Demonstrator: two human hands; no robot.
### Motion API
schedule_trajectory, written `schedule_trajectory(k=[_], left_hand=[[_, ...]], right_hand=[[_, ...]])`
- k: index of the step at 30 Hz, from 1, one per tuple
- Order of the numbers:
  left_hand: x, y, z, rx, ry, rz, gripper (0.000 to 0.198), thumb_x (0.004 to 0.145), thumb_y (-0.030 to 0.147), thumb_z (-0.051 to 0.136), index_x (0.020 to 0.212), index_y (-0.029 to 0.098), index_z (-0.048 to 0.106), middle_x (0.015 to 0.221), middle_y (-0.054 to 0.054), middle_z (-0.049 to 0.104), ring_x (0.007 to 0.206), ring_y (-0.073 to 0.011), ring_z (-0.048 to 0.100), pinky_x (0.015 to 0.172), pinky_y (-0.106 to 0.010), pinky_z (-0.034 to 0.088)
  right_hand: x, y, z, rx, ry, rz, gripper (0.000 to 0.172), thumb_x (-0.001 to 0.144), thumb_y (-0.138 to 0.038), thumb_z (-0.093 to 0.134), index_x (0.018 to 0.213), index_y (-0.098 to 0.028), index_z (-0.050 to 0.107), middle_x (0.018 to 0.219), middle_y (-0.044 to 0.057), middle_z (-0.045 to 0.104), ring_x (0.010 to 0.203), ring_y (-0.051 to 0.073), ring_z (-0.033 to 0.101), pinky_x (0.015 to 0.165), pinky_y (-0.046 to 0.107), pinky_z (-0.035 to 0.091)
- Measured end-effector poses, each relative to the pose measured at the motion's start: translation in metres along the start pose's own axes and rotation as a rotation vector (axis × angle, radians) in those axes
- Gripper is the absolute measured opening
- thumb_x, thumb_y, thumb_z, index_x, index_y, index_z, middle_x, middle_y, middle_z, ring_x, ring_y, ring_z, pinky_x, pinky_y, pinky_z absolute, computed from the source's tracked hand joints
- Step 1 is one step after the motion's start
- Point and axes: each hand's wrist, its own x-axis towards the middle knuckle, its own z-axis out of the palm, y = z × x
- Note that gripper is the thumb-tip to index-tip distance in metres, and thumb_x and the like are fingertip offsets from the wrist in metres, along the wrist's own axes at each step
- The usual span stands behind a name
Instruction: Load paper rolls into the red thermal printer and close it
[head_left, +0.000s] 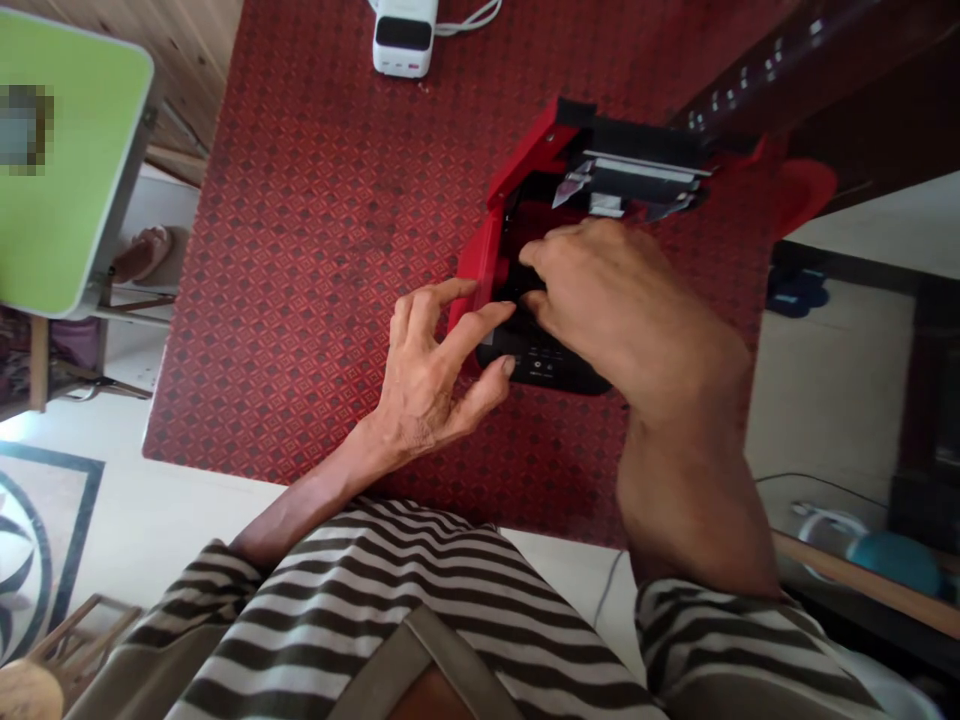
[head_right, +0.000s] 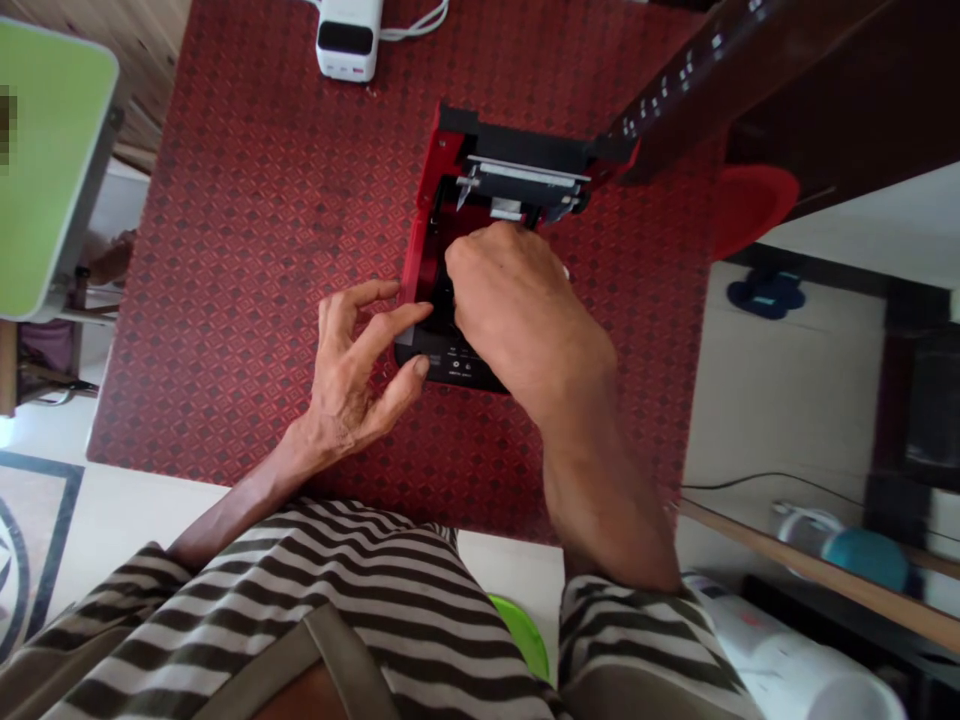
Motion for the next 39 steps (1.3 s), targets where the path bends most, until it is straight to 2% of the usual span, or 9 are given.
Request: schedule_trajectory(k=[6,9,12,16,23,26,33,36,39], left_hand=[[0.001,-0.002,0.001,-0.001,-0.005,0.023,0.050,0.135,0.061,0.059,0.161,0.024,0.080,0.162,-0.020,0.078,0.144,-0.0371,0.073,0.124,-0.055,0.060],[0.001,-0.002,0.000,-0.017,-0.008,0.015,0.049,0.135,0.061,0.060,0.160,0.024,0.081,0.162,-0.020,0.078,0.143,-0.0367,0.072,0.125,-0.055,0.061],[0.001,-0.003,-0.002,0.006,-0.040,0.005,0.050,0.134,0.063,0.059,0.162,0.027,0.080,0.164,-0.018,0.077,0.144,-0.0371,0.072,0.125,-0.056,0.061],[0.000,-0.007,-0.005,-0.004,-0.100,-0.022,0.055,0.133,0.066,0.059,0.167,0.028,0.081,0.169,-0.019,0.075,0.150,-0.0395,0.069,0.129,-0.059,0.060],[0.000,-0.007,-0.005,-0.116,-0.056,-0.034,0.047,0.132,0.063,0.069,0.164,0.031,0.081,0.168,-0.016,0.074,0.148,-0.0366,0.072,0.127,-0.056,0.065],[0.003,-0.012,-0.007,-0.174,-0.047,-0.070,0.048,0.131,0.066,0.071,0.168,0.036,0.079,0.166,-0.013,0.076,0.151,-0.0367,0.073,0.130,-0.060,0.068],[0.011,-0.015,-0.012,-0.285,-0.035,-0.231,0.051,0.132,0.074,0.068,0.172,0.043,0.073,0.161,-0.008,0.085,0.148,-0.0358,0.079,0.123,-0.062,0.071],[0.012,-0.012,-0.010,-0.282,-0.055,-0.312,0.048,0.132,0.075,0.066,0.167,0.043,0.075,0.156,-0.009,0.086,0.145,-0.0352,0.080,0.120,-0.060,0.071],[0.022,-0.023,-0.006,-0.290,-0.009,-0.281,0.054,0.131,0.079,0.066,0.174,0.047,0.071,0.169,-0.009,0.083,0.150,-0.0364,0.079,0.125,-0.061,0.070]], right_hand=[[0.005,0.000,0.002,0.010,-0.010,-0.033,0.026,0.110,-0.034,0.078,0.088,-0.034,0.065,0.085,0.007,0.075,0.075,0.028,0.070,0.082,0.048,0.068],[-0.005,-0.018,-0.021,0.071,-0.009,-0.023,0.015,0.110,-0.028,0.073,0.099,-0.035,0.078,0.102,0.008,0.086,0.090,0.032,0.080,0.094,0.052,0.072],[-0.024,-0.039,-0.043,0.218,0.021,-0.050,0.027,0.113,-0.024,0.069,0.121,-0.036,0.092,0.122,0.007,0.096,0.113,0.037,0.090,0.112,0.061,0.073],[-0.048,-0.050,-0.053,0.381,-0.005,-0.045,0.024,0.110,-0.033,0.082,0.127,-0.041,0.097,0.131,0.004,0.099,0.122,0.040,0.093,0.116,0.066,0.073],[-0.057,-0.051,-0.047,0.325,0.128,-0.003,0.023,0.118,-0.031,0.076,0.109,-0.039,0.095,0.112,0.002,0.098,0.105,0.035,0.090,0.108,0.060,0.073],[-0.060,-0.060,-0.042,0.288,0.207,0.034,0.025,0.122,-0.035,0.073,0.109,-0.041,0.094,0.113,0.004,0.096,0.109,0.036,0.088,0.109,0.063,0.073],[-0.086,-0.078,-0.012,0.230,0.453,0.104,0.029,0.127,-0.033,0.070,0.120,-0.046,0.095,0.115,0.007,0.090,0.109,0.037,0.082,0.111,0.068,0.070],[-0.098,-0.077,0.002,0.170,0.552,0.060,0.030,0.124,-0.026,0.075,0.129,-0.047,0.095,0.116,0.006,0.091,0.108,0.036,0.082,0.106,0.064,0.071],[-0.105,-0.074,0.014,0.074,0.644,-0.049,0.038,0.120,-0.014,0.080,0.142,-0.043,0.091,0.115,0.005,0.092,0.104,0.032,0.084,0.097,0.056,0.072]])
